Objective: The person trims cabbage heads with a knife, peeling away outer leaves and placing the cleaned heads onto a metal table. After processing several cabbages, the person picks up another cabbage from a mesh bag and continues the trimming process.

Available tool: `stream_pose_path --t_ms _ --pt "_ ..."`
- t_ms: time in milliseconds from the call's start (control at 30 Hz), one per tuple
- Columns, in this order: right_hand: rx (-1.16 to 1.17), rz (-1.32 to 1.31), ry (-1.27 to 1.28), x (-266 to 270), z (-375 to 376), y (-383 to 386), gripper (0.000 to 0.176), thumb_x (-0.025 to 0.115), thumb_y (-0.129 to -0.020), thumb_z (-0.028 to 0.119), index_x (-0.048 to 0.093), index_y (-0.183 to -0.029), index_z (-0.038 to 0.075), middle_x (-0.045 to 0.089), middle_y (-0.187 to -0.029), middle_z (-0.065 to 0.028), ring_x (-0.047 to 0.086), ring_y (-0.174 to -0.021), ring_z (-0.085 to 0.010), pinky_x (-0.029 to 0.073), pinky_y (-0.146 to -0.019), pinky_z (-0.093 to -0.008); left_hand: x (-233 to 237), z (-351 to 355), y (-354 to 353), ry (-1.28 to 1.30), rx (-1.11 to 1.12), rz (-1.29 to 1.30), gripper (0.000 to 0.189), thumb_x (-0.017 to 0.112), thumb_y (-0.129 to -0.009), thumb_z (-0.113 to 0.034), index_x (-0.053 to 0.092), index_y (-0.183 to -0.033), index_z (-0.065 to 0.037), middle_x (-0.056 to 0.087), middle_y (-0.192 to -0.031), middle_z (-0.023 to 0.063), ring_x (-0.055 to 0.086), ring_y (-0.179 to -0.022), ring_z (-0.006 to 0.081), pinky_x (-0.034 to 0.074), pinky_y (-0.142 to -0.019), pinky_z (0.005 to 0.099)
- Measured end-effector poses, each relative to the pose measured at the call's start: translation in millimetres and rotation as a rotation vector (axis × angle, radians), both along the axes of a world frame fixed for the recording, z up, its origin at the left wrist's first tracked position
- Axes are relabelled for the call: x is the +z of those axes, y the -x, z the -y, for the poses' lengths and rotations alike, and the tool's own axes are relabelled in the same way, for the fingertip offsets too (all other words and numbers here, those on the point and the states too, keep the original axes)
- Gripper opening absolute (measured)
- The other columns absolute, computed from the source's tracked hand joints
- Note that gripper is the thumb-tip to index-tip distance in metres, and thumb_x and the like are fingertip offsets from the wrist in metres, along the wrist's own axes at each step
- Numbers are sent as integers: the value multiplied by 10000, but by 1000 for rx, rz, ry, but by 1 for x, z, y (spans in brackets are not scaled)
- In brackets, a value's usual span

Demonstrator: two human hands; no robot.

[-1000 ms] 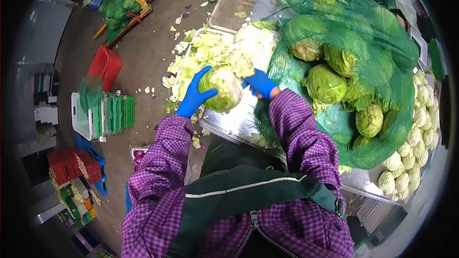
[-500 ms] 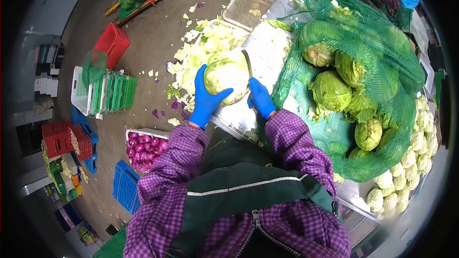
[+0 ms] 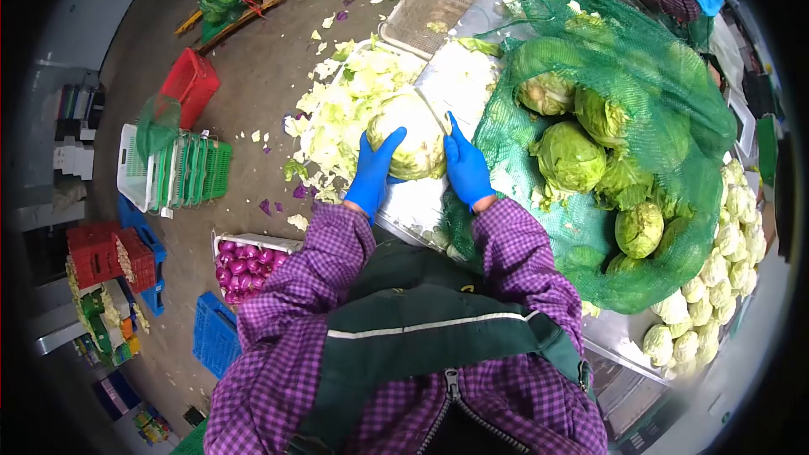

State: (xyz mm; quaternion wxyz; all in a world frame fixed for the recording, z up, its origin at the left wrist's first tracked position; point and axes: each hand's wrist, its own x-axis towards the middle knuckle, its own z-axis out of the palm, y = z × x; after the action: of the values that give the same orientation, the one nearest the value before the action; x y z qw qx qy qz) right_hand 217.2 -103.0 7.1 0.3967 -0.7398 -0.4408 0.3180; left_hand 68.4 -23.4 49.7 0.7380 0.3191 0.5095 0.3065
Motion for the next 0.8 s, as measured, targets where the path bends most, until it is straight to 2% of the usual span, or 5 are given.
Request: stream_pose_path --t_ms 133,300,400,567,800 --pt "-247 -526 214 -64 -9 -15 475 450 -954 423 531 -897 -41 557 -587 -127 526 -408 -186 441 -431 -323 -3 0 -1 -20 -77 -64 826 751 -762 -262 239 -1382 -74 483 -1240 154 568 -1073 272 565 -770 412" --pt "-88 40 238 -40 10 -29 459 474 -937 364 518 -1165 -32 620 -931 -283 633 -738 -377 500 -644 -438 -5 -10 7 -61 -159 18 833 750 -765 -259 238 -1388 -51 476 -1259 159 558 -1098 270 555 -810 389" --pt "26 99 -37 21 18 -15 603 427 -948 323 150 -1476 230 584 -1117 -270 633 -787 -401 509 -667 -449 -4 -13 11 10 -157 -5 755 742 -771 -265 317 -1369 -89 495 -1264 101 545 -1113 240 533 -844 422" --pt "219 425 52 6 -6 -20 548 430 -947 332 247 -1448 203 455 -1310 -234 639 -802 -384 513 -695 -451 -7 -7 7 -151 -215 -40 819 766 -752 -231 285 -1392 -57 477 -1283 140 515 -1150 231 484 -916 363" --pt "-140 1 201 -59 -36 -54 488 438 -943 332 454 -1312 13 538 -1227 -260 527 -1130 -396 418 -955 -408 -27 0 4 -410 -340 -240 848 766 -749 -169 263 -1422 -55 473 -1298 156 483 -1175 238 422 -981 359"
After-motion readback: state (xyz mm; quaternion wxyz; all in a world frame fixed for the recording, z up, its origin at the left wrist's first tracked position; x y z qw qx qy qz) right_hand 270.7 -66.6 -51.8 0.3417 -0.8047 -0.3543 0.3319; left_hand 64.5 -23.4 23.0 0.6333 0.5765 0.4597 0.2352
